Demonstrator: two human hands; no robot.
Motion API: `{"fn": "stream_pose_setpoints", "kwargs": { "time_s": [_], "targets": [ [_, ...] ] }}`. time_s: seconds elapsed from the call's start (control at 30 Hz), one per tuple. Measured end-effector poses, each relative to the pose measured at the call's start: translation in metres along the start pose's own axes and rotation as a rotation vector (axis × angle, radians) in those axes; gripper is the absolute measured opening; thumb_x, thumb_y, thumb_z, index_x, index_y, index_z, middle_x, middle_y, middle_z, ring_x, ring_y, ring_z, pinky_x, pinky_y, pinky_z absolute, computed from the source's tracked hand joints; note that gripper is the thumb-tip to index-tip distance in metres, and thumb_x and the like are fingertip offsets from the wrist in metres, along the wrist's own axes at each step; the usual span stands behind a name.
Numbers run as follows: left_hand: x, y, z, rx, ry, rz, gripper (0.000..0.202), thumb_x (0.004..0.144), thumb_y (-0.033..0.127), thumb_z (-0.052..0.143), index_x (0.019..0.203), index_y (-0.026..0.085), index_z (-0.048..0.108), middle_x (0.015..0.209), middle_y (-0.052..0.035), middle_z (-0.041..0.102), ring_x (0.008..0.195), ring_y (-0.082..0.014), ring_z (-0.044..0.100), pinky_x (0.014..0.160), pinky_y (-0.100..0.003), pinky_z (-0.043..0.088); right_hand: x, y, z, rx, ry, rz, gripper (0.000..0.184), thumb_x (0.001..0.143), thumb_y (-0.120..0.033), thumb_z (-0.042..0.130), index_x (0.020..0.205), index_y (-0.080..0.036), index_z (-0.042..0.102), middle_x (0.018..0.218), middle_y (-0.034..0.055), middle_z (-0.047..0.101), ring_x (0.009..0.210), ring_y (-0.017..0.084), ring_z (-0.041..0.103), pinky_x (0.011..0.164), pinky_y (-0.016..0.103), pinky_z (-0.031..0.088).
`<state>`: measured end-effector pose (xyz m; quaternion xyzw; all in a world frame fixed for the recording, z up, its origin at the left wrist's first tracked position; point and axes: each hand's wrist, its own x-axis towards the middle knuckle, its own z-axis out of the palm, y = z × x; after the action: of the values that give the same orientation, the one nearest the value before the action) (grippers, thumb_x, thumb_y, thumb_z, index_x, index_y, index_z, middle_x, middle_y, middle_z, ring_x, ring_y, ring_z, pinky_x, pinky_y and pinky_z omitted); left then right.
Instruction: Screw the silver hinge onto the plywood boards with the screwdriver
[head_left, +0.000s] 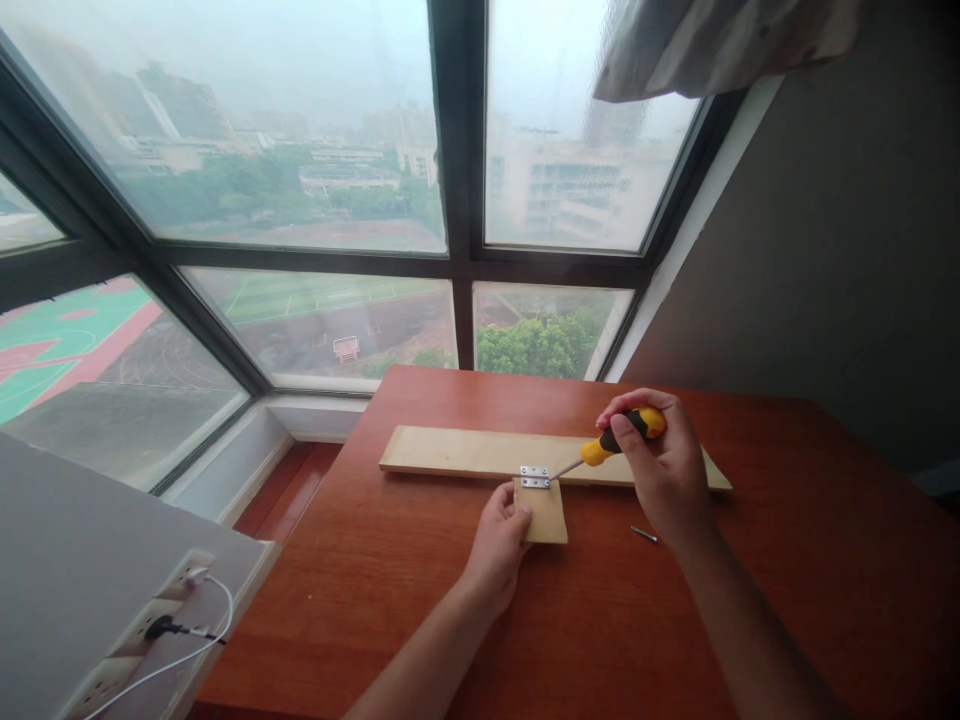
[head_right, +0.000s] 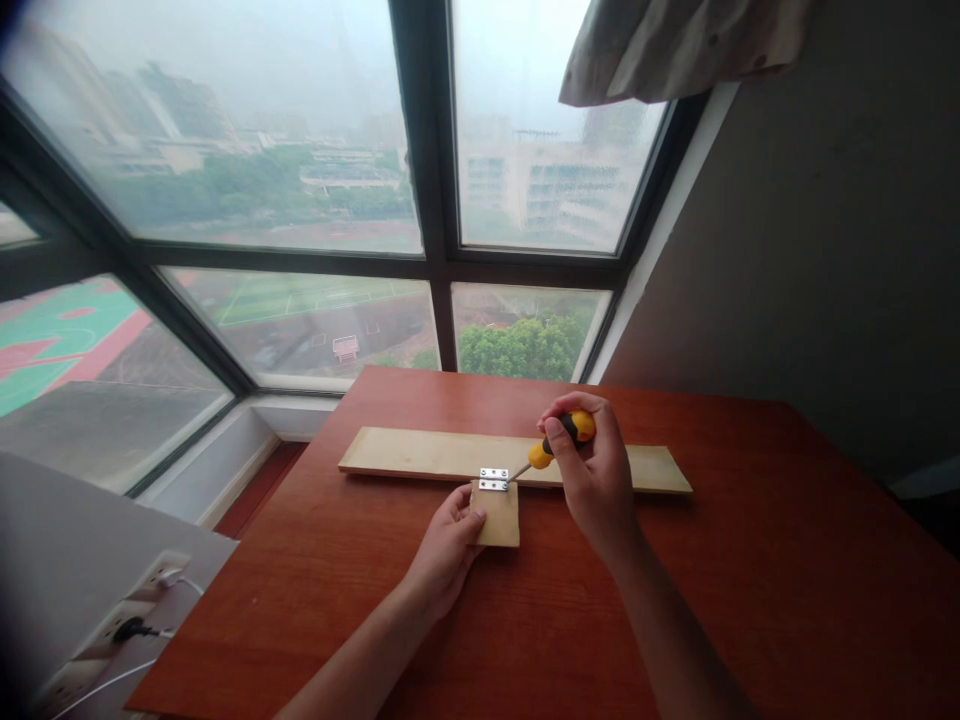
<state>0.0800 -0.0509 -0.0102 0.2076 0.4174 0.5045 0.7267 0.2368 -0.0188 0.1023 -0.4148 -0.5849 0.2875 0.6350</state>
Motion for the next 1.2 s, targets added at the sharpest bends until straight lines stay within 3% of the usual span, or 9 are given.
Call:
{"fn": "stream_pose_setpoints", "kwargs": {
  "time_s": [0.6, 0.77, 0.93, 1.07, 1.2],
  "targets": [
    [0.001, -0.001, -0.001, -0.023, -0.008, 0.001, 0.048, 0.067, 0.024, 0.074, 0.11, 0.016, 0.055, 0.095, -0.0093, 0.07, 0.081, -0.0196, 0.066, 0.07, -0.027, 0.049, -0.005, 0.0, 0.0, -0.112, -0.064, 0.027, 0.016, 0.091, -0.032, 0.058, 0.105, -0.026, 0.052, 0.093, 0.0013, 0.062, 0.086, 0.016, 0.062, 0.072, 0.03, 0.052],
    [0.001, -0.001, -0.001, -0.02, -0.002, 0.004, 0.046, 0.068, 0.022, 0.072, 0.11, 0.016, 0.055, 0.096, -0.0095, 0.07, 0.083, -0.0203, 0.066, 0.072, -0.028, 0.05, -0.005, -0.007, -0.002, -0.492, -0.15, -0.122, 0.019, 0.091, -0.036, 0.057, 0.106, -0.024, 0.054, 0.096, 0.0028, 0.067, 0.088, 0.018, 0.065, 0.076, 0.032, 0.051],
    [0.002, -0.001, -0.001, -0.029, -0.005, -0.002, 0.043, 0.068, 0.022, 0.074, 0.107, 0.016, 0.057, 0.097, -0.0097, 0.07, 0.085, -0.021, 0.066, 0.072, -0.029, 0.051, 0.004, -0.019, -0.003, -1.026, -0.198, -0.256, 0.035, 0.089, -0.046, 0.056, 0.114, -0.023, 0.057, 0.096, 0.0044, 0.07, 0.069, 0.02, 0.066, 0.059, 0.031, 0.046],
    [0.003, -0.001, -0.003, -0.031, -0.046, -0.023, 0.044, 0.066, 0.022, 0.077, 0.106, 0.014, 0.061, 0.102, -0.0113, 0.07, 0.088, -0.0217, 0.065, 0.074, -0.029, 0.051, 0.012, -0.029, -0.009, -0.985, -0.3, -0.172, 0.034, 0.088, -0.036, 0.056, 0.119, -0.024, 0.056, 0.094, 0.0019, 0.07, 0.064, 0.016, 0.064, 0.063, 0.03, 0.047],
    [0.004, -0.001, -0.003, -0.041, -0.062, -0.027, 0.043, 0.065, 0.019, 0.077, 0.106, 0.013, 0.064, 0.106, -0.0127, 0.069, 0.092, -0.0234, 0.065, 0.077, -0.03, 0.052, 0.015, -0.032, -0.021, -0.922, -0.336, -0.067, 0.035, 0.083, -0.025, 0.056, 0.118, -0.025, 0.054, 0.103, 0.0011, 0.069, 0.073, 0.016, 0.065, 0.07, 0.03, 0.048]
  ]
}}
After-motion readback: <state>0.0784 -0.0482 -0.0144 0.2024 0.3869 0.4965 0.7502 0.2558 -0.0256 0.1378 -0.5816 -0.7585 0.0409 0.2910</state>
